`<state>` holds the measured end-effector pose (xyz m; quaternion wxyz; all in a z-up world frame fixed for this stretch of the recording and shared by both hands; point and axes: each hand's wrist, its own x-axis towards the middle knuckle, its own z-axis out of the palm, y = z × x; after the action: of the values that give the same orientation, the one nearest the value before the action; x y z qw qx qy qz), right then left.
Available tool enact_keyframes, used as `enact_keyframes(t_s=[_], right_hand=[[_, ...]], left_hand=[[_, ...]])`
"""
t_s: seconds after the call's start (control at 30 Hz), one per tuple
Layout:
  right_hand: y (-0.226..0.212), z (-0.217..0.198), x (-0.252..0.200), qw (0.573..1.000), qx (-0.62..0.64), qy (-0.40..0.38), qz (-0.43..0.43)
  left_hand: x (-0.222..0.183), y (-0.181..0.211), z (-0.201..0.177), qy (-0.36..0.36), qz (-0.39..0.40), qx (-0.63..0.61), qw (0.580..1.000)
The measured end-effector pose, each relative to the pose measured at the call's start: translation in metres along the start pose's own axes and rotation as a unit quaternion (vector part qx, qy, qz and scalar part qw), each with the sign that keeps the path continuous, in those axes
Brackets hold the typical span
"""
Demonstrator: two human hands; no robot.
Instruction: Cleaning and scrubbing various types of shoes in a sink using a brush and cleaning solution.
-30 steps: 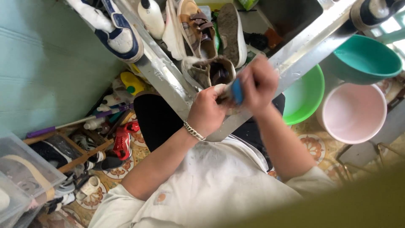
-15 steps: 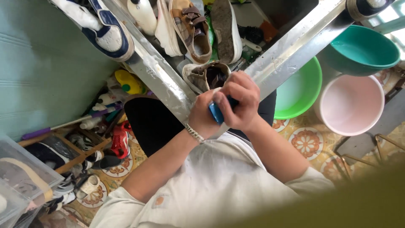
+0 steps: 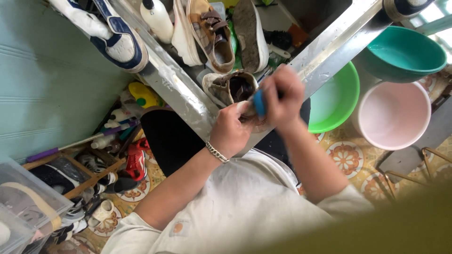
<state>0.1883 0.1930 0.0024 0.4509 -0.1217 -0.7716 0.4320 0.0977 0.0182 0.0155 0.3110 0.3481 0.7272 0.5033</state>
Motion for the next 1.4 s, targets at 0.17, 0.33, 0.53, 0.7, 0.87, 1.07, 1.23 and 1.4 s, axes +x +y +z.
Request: enact_keyframes(t_s=[0.17, 0.33, 0.53, 0.7, 0.87, 1.07, 1.23, 1.4], right_hand=[[-0.010, 0.006, -0.003, 0.999, 0.041, -0.028, -0.022], [-0.028, 0.013, 0.009, 0.999, 0.013, -0.019, -0.045], [0.000, -0.004, 0.006, 0.999, -0.020, -0.007, -0.025], [-0.046, 0.013, -0.003, 0.998, -0.041, -0.021, -0.033], [-0.029, -0.003, 0.005, 0.993, -0.103, 0.018, -0.058], [-0.005, -0.042, 0.006, 0.989, -0.126, 0.018, -0.071], [-0.055, -0.011, 0.007, 0.992, -0.100, 0.024, -0.068], [0.005, -0.054, 0.014, 0.984, -0.144, 0.051, -0.090]], left_hand=[[-0.008, -0.005, -0.009, -0.002, 0.004, -0.029, 1.000], [-0.005, -0.036, 0.002, 0.019, 0.013, 0.000, 1.000], [-0.007, 0.008, -0.006, 0.059, 0.007, -0.059, 0.996], [-0.006, 0.017, -0.006, 0.073, -0.073, -0.106, 0.989], [-0.008, 0.009, -0.004, 0.014, -0.090, -0.166, 0.982], [-0.011, 0.021, -0.009, -0.001, -0.062, -0.204, 0.977], [-0.009, -0.007, 0.017, -0.010, -0.028, -0.172, 0.985], [-0.008, 0.025, -0.005, -0.015, 0.016, -0.176, 0.984]])
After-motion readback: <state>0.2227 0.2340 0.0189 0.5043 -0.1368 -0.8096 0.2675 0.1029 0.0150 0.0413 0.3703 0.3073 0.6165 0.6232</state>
